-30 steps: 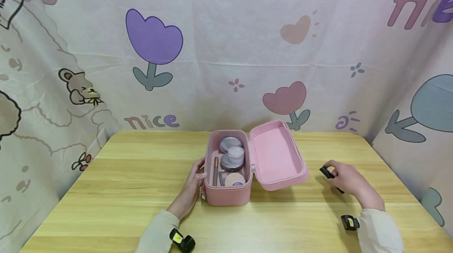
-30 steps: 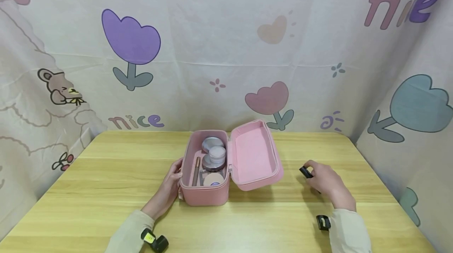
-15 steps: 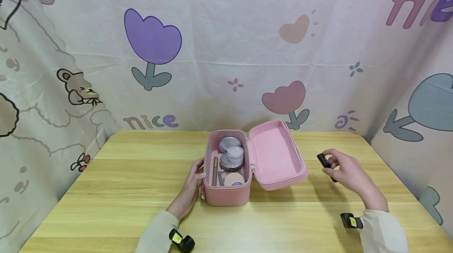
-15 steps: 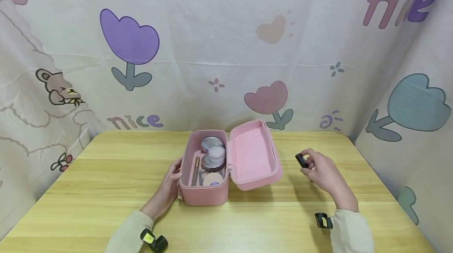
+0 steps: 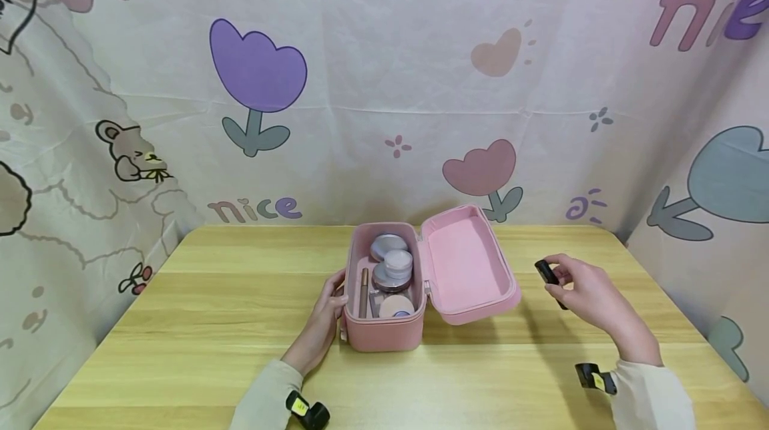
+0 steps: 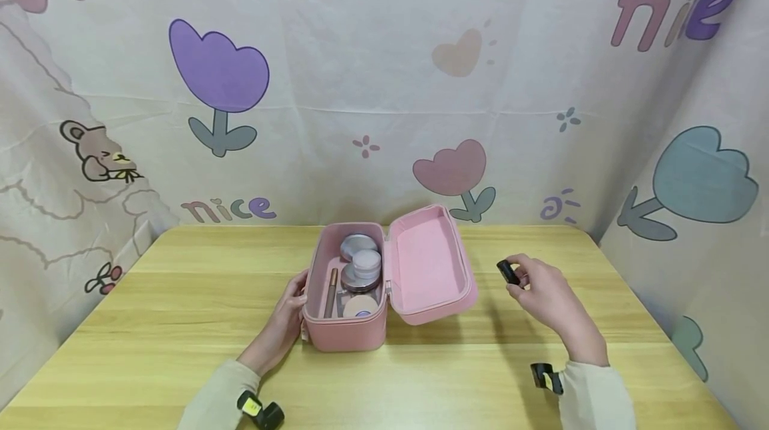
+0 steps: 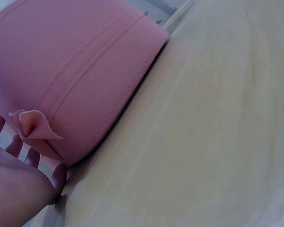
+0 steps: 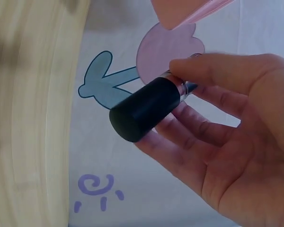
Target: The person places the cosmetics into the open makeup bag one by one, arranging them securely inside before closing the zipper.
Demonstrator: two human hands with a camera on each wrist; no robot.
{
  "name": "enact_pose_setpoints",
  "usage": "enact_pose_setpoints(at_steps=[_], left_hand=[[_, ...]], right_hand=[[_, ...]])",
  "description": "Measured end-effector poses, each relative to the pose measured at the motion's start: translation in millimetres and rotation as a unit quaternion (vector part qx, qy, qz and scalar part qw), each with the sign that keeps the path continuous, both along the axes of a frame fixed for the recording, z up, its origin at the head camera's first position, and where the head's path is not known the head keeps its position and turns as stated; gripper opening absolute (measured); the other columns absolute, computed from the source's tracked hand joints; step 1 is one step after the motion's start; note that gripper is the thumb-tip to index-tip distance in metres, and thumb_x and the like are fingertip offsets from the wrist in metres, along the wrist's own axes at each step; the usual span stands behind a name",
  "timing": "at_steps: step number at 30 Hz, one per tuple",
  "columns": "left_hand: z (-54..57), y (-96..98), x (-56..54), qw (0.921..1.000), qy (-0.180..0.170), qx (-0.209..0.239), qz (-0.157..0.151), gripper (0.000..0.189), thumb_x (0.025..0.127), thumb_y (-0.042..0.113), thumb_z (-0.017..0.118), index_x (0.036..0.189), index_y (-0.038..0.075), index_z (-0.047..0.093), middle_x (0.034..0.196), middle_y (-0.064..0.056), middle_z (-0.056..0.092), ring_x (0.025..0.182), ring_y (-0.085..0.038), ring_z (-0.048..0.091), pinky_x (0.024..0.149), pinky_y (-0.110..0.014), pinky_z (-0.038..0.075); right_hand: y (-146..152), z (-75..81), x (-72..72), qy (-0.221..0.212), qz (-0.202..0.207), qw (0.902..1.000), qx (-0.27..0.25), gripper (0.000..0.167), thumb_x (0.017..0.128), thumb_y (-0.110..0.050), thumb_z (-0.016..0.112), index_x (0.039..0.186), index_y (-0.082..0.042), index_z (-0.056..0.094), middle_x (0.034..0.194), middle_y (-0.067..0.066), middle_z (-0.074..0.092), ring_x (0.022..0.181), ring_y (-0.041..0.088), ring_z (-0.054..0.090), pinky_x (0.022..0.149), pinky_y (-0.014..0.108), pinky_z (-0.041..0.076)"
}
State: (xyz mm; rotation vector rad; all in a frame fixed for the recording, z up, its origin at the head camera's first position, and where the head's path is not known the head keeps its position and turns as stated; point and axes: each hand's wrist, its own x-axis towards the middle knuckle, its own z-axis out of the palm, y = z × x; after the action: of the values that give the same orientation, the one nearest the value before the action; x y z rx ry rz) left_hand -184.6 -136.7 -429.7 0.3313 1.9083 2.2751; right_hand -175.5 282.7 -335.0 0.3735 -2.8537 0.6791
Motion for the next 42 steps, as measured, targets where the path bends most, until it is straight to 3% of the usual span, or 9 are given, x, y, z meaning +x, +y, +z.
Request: enact_pose_setpoints(at_steps=[11, 15, 19, 27, 29, 31, 35, 38, 42], left_hand=[[0.2, -0.5, 0.7, 1.0, -0.002, 0.001, 0.0, 0.067, 0.09, 0.021, 0.043, 0.151, 0.007, 0.019, 0.155, -0.017, 0.016, 0.141, -0.033, 0.014, 0.111, -0.049, 0.007], [0.0, -0.2, 0.8, 1.0, -0.001, 0.002, 0.0, 0.067, 0.09, 0.021, 0.043, 0.151, 0.007, 0.019, 0.155, -0.017, 0.016, 0.141, -0.033, 0.014, 0.111, -0.05, 0.007], [-0.4, -0.1, 0.8, 1.0, -0.002, 0.002, -0.001, 0.067, 0.09, 0.021, 0.043, 0.151, 0.007, 0.019, 0.155, -0.016, 0.016, 0.141, -0.033, 0.014, 0.111, -0.049, 0.007], [-1.0, 0.4, 0.3, 1.0, -0.003, 0.001, -0.003, 0.067, 0.09, 0.022, 0.043, 0.152, 0.008, 0.019, 0.155, -0.016, 0.016, 0.141, -0.033, 0.014, 0.111, -0.049, 0.007], [-0.9, 0.6, 0.1, 1.0, -0.002, 0.002, -0.003, 0.067, 0.09, 0.022, 0.043, 0.152, 0.009, 0.019, 0.156, -0.016, 0.016, 0.142, -0.033, 0.014, 0.111, -0.05, 0.007], [-0.6, 0.8, -0.3, 1.0, -0.002, 0.003, -0.004, 0.067, 0.091, 0.022, 0.043, 0.152, 0.009, 0.019, 0.156, -0.016, 0.016, 0.142, -0.033, 0.013, 0.111, -0.05, 0.007], [0.1, 1.1, -0.7, 1.0, -0.003, 0.003, -0.005, 0.067, 0.091, 0.021, 0.042, 0.152, 0.009, 0.019, 0.156, -0.016, 0.015, 0.142, -0.034, 0.012, 0.111, -0.05, 0.006], [-0.2, 0.8, -0.5, 1.0, -0.005, 0.001, -0.003, 0.067, 0.091, 0.022, 0.043, 0.152, 0.009, 0.019, 0.156, -0.016, 0.015, 0.142, -0.033, 0.013, 0.111, -0.05, 0.007], [-0.8, -0.6, 0.1, 1.0, -0.007, -0.001, 0.001, 0.067, 0.091, 0.021, 0.043, 0.152, 0.008, 0.019, 0.156, -0.016, 0.015, 0.142, -0.034, 0.013, 0.111, -0.05, 0.006]], right_hand=[[-4.3, 7.8, 3.6, -0.004, -0.033, 0.9991, -0.027, 0.041, 0.082, -0.005, 0.069, 0.115, 0.013, 0.052, 0.087, 0.017, 0.065, 0.079, 0.031, 0.063, 0.064, 0.042, 0.052], [-7.2, 10.7, 6.0, 0.022, -0.041, 0.9982, -0.038, 0.04, 0.082, -0.006, 0.071, 0.115, 0.011, 0.054, 0.089, 0.017, 0.065, 0.08, 0.031, 0.063, 0.064, 0.039, 0.049], [-10.0, 11.3, 7.5, 0.055, -0.042, 0.9962, -0.053, 0.039, 0.081, -0.006, 0.074, 0.112, 0.008, 0.056, 0.09, 0.015, 0.066, 0.082, 0.033, 0.064, 0.07, 0.045, 0.045], [-10.9, 12.7, 8.9, 0.079, -0.052, 0.9922, -0.081, 0.038, 0.082, -0.004, 0.072, 0.112, 0.008, 0.054, 0.09, 0.017, 0.065, 0.086, 0.038, 0.063, 0.074, 0.048, 0.041], [-11.5, 13.8, 9.3, 0.086, -0.059, 0.9909, -0.085, 0.036, 0.083, -0.006, 0.072, 0.112, 0.006, 0.054, 0.091, 0.017, 0.065, 0.085, 0.031, 0.062, 0.072, 0.044, 0.042], [-12.8, 15.0, 9.9, 0.093, -0.064, 0.9889, -0.096, 0.035, 0.083, -0.007, 0.072, 0.111, 0.004, 0.054, 0.091, 0.016, 0.065, 0.084, 0.016, 0.061, 0.073, 0.042, 0.043], [-16.4, 17.3, 12.5, 0.101, -0.07, 0.9834, -0.133, 0.035, 0.084, -0.008, 0.072, 0.111, 0.003, 0.053, 0.094, 0.018, 0.064, 0.082, -0.011, 0.049, 0.07, 0.022, 0.049], [-19.4, 19.5, 15.6, 0.108, -0.074, 0.9797, -0.152, 0.036, 0.084, -0.007, 0.072, 0.112, 0.003, 0.053, 0.097, 0.019, 0.063, 0.082, -0.016, 0.045, 0.064, 0.008, 0.046], [-23.5, 22.2, 18.9, 0.121, -0.079, 0.9772, -0.156, 0.037, 0.083, -0.006, 0.073, 0.112, 0.003, 0.053, 0.097, 0.019, 0.061, 0.083, -0.016, 0.044, 0.063, 0.005, 0.044]])
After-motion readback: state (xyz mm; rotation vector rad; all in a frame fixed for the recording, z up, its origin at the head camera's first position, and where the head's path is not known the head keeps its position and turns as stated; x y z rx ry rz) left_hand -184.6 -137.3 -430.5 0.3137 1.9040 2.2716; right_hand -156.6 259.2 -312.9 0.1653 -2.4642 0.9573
